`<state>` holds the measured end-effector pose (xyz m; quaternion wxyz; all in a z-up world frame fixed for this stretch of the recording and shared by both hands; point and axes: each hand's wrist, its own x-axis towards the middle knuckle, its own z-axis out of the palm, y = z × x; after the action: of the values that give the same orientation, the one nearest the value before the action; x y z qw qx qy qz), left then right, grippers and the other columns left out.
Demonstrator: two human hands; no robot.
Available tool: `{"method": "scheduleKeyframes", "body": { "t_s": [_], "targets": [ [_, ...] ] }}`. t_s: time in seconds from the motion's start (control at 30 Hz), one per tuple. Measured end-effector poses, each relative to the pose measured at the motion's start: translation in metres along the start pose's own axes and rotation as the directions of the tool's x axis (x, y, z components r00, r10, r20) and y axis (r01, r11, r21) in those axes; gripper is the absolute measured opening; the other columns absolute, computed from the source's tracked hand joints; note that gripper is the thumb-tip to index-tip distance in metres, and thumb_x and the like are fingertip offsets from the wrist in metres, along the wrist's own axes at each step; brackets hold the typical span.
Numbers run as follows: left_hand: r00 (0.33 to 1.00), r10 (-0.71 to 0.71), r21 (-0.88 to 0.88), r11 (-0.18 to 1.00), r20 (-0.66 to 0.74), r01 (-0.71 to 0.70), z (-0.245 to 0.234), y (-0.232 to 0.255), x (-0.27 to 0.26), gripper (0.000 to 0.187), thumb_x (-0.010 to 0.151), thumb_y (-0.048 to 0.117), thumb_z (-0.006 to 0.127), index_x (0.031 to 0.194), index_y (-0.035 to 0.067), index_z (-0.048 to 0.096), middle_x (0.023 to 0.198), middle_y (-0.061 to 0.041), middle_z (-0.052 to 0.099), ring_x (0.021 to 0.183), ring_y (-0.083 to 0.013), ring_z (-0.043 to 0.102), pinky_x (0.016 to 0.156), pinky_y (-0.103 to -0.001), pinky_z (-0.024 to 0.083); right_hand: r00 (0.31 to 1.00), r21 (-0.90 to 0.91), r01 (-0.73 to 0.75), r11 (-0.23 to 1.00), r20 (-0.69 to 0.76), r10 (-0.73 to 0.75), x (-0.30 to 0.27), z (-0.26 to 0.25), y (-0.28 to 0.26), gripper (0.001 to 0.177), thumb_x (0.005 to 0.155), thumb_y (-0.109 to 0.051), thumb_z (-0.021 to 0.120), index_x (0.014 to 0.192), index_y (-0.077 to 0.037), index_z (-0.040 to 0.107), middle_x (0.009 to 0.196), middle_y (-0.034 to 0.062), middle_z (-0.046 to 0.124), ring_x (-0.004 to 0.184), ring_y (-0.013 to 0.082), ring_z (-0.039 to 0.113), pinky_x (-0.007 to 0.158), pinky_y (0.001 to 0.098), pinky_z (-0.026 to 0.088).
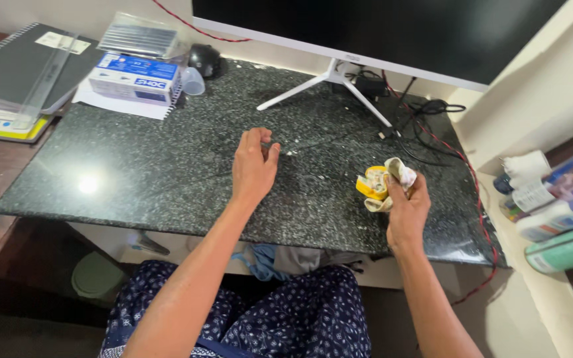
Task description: The person wipes down various items on a desk, including a white marker box, several notebooks, a plastic ruler, a small blue handheld mirror, and an aerosol canister, before finally wiping the screen and frame of a computer monitor with a cloth.
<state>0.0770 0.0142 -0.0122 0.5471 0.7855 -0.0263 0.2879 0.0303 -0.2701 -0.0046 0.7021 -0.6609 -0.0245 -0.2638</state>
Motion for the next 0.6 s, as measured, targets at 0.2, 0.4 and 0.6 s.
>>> {"method": "scheduleKeyframes", "body": {
  "t_s": [0.2, 0.4, 0.6],
  "targets": [
    [0.996, -0.011, -0.139, 0.990, -0.088, -0.002, -0.005, -0.010, 0.010, 0.023, 0.095, 0.015, 0.070, 0.112, 0.000, 0.064, 0.104, -0.010, 0.068, 0.080, -0.0166, 0.069, 0.071, -0.034, 0.055, 0.981, -0.295, 0.112, 0.949, 0.183, -0.059, 0.018, 0.064, -0.026, 0.028, 0.098, -0.015, 0.071, 0.123, -0.006, 0.062, 0.111, 0.0070, 0.069, 0.096, 0.0132, 0.065, 0.082, 0.0287, 0.054],
    [0.962, -0.270, -0.563, 0.790, 0.039, 0.244, -0.010, -0.020, 0.012, 0.023, 0.098, 0.025, 0.064, 0.111, 0.006, 0.065, 0.097, 0.000, 0.068, 0.081, -0.0070, 0.065, 0.066, -0.025, 0.054, 0.673, -0.574, 0.714, 0.402, 0.721, -0.165, 0.010, 0.121, 0.008, 0.040, 0.088, -0.032, 0.079, 0.119, -0.007, 0.071, 0.129, 0.0151, 0.062, 0.115, 0.0388, 0.056, 0.094, 0.0500, 0.044],
    [0.912, -0.051, -0.644, 0.692, 0.408, 0.327, -0.010, -0.071, 0.035, 0.024, 0.100, 0.022, 0.064, 0.114, 0.002, 0.064, 0.101, -0.002, 0.069, 0.085, -0.0088, 0.066, 0.075, -0.025, 0.056, 0.702, -0.607, 0.702, 0.374, 0.679, -0.215, -0.002, 0.116, 0.029, 0.035, 0.092, -0.033, 0.073, 0.121, -0.012, 0.074, 0.130, 0.0077, 0.066, 0.120, 0.0324, 0.057, 0.098, 0.0484, 0.043]
  ]
}}
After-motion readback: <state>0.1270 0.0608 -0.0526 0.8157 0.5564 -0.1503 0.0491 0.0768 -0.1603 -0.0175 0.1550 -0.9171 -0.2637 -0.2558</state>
